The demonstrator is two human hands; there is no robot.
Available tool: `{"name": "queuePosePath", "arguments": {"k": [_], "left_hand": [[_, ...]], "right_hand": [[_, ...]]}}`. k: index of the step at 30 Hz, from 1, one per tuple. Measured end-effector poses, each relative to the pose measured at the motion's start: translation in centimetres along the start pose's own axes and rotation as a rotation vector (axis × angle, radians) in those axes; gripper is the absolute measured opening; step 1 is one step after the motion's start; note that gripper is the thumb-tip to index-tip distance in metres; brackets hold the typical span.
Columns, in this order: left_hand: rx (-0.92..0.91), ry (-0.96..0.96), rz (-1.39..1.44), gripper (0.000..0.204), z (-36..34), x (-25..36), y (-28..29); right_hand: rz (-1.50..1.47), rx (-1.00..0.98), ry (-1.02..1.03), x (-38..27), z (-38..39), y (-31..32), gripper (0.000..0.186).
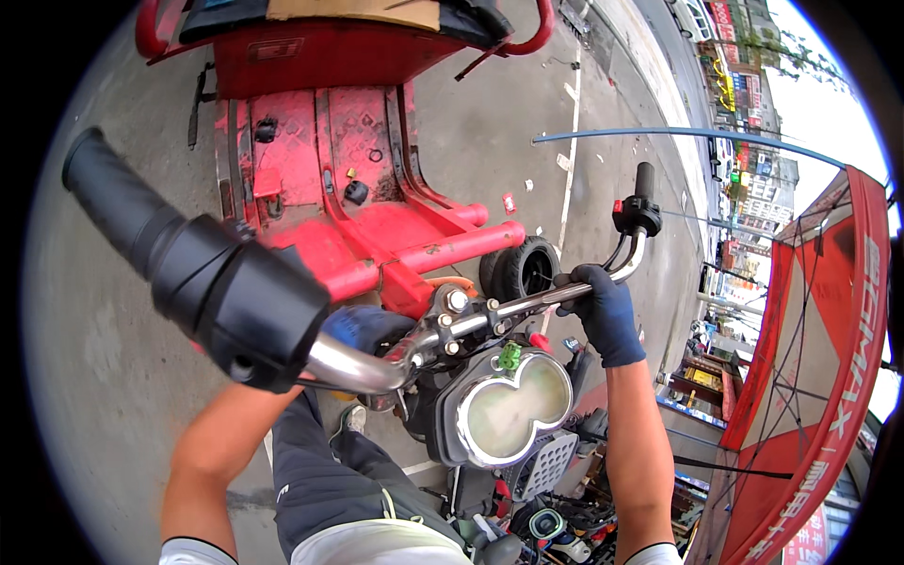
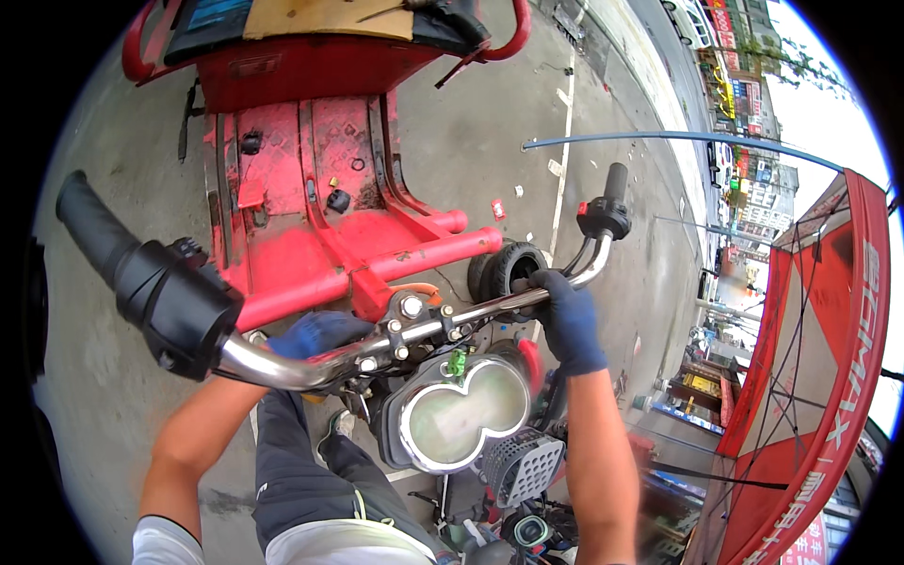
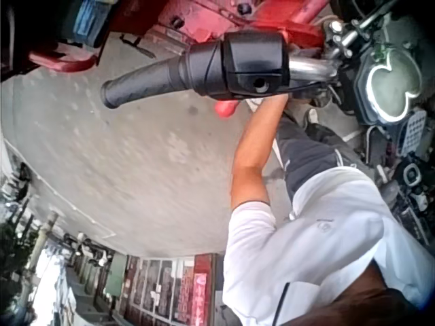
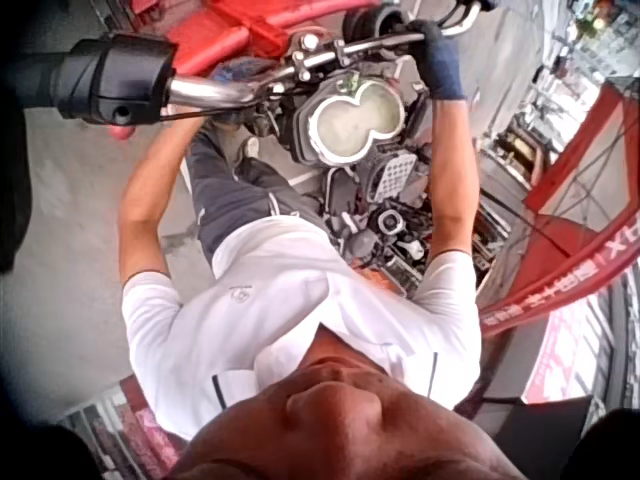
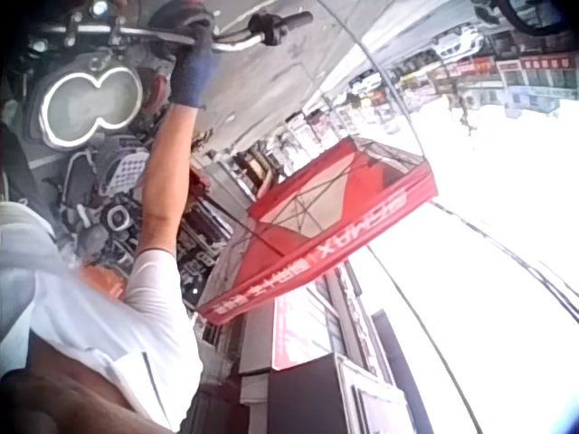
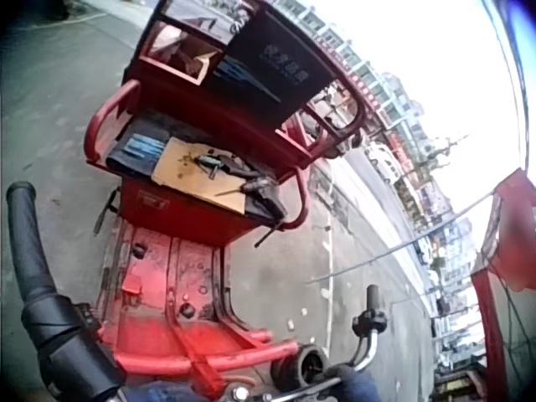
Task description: The person repairs the handlebars of a red three-wheeled electric vehicle. They use a cordless drill to remove and install screws on the handlebar grips and controls, and manually adjust the position of the handlebars and wires.
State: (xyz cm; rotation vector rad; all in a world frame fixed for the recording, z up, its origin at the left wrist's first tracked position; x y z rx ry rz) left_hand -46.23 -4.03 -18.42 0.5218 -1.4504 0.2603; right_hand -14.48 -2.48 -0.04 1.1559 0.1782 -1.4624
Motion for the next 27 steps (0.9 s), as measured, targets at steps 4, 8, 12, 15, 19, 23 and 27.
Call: {"name": "queuePosePath", "arguments": {"k": [4, 8, 12, 15, 19, 23, 27], "left_hand": [[0.202, 0.007, 0.329, 0.056, 0.8, -3.3, -4.6], [0.104, 0.005, 0.297, 0.063, 0.7, -2.4, -2.4], [0.015, 0.019, 0.241, 0.071, 0.6, -1.7, -0.6], [-0.012, 0.02, 0.283, 0.077, 0.3, -1.4, -1.4], [0.107, -0.03, 0.463, 0.085, 1.4, -0.3, -2.6], [0.195, 0.062, 0.837, 0.093, 2.2, 5.5, -1.1], [0.26, 0.098, 0.73, 0.088, 0.3, 5.5, -2.4]], "right_hand": [[-0.006, -0.034, 0.01, 0.3, 0.1, 0.4, 0.029], [-0.031, -0.034, 0.025, -0.1, 0.1, 0.1, 0.029], [-0.002, -0.048, 0.026, 0.0, -0.4, 0.4, 0.029], [-0.004, -0.012, 0.025, 0.1, -0.4, 0.2, 0.028], [0.113, -0.015, 0.044, 0.7, -1.1, 1.1, 0.031], [0.202, 0.012, 0.029, 0.5, -0.8, 1.3, 0.036], [0.193, -0.014, -0.08, 0.9, -1.9, 2.1, 0.037]]}}
Point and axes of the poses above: each hand's wrist, its own z-axis away from the middle knuckle, its own y-axis out of the back of the hand, x = y × z, the point moved 1 cm from there along -z, towards the middle knuckle, and after that the axes turned 3 degrees about x, right-handed, at the moved point
